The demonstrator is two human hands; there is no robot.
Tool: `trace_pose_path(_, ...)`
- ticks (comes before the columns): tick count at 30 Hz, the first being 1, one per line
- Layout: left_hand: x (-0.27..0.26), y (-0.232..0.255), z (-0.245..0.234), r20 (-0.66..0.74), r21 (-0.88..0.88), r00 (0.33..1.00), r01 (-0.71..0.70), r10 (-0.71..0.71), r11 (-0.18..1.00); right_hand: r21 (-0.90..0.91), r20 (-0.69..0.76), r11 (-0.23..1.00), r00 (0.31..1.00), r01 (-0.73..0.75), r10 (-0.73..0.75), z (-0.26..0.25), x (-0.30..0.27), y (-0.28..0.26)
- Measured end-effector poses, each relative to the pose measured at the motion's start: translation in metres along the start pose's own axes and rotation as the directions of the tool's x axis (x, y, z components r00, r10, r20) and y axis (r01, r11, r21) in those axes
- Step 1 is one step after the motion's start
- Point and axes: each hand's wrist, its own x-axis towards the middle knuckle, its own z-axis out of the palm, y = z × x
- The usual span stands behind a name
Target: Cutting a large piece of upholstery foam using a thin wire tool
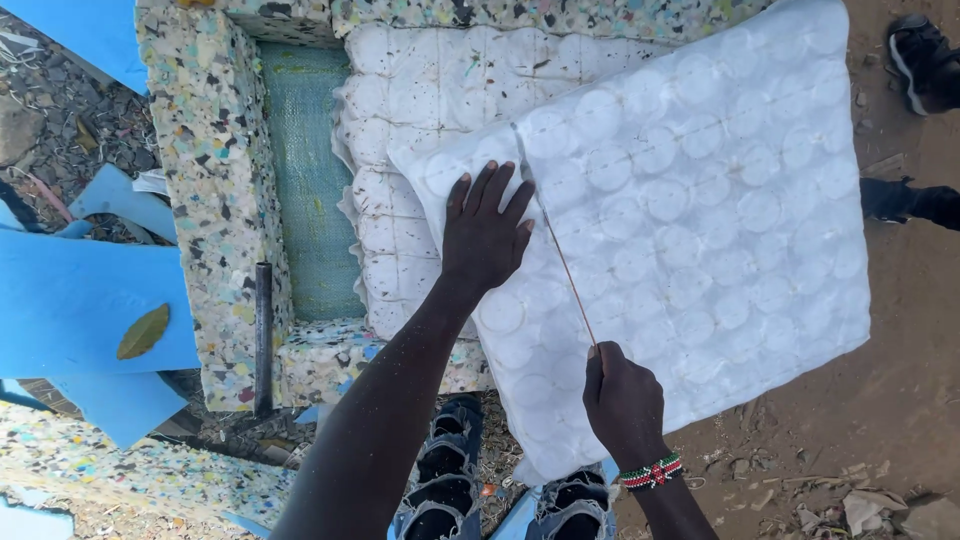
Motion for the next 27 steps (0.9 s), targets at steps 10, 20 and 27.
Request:
trace_pose_path(10, -0.005, -0.017, 0.043, -0.07, -0.243, 0.989, 0.113, -0.133, 0.963, -0.013, -0.009, 0.999, 1.0, 0.029, -0.029, 0.015, 0.031, -0.018)
trace_pose_path(20, -0.002, -0.014, 0.059, -0.126, -0.223, 0.956, 0.234, -0.267, 0.946, -0.039, 0.14, 0.991, 0.982, -0.125, 0.129, 0.002, 0.079, -0.051)
trace_pose_path(27, 0.001, -0.011, 0.058, -0.169, -0.27, 0.946, 0.225, -0.276, 0.936, -0.164, 0.24, 0.976, 0.954, -0.141, 0.178, -0.003, 0.087, -0.055)
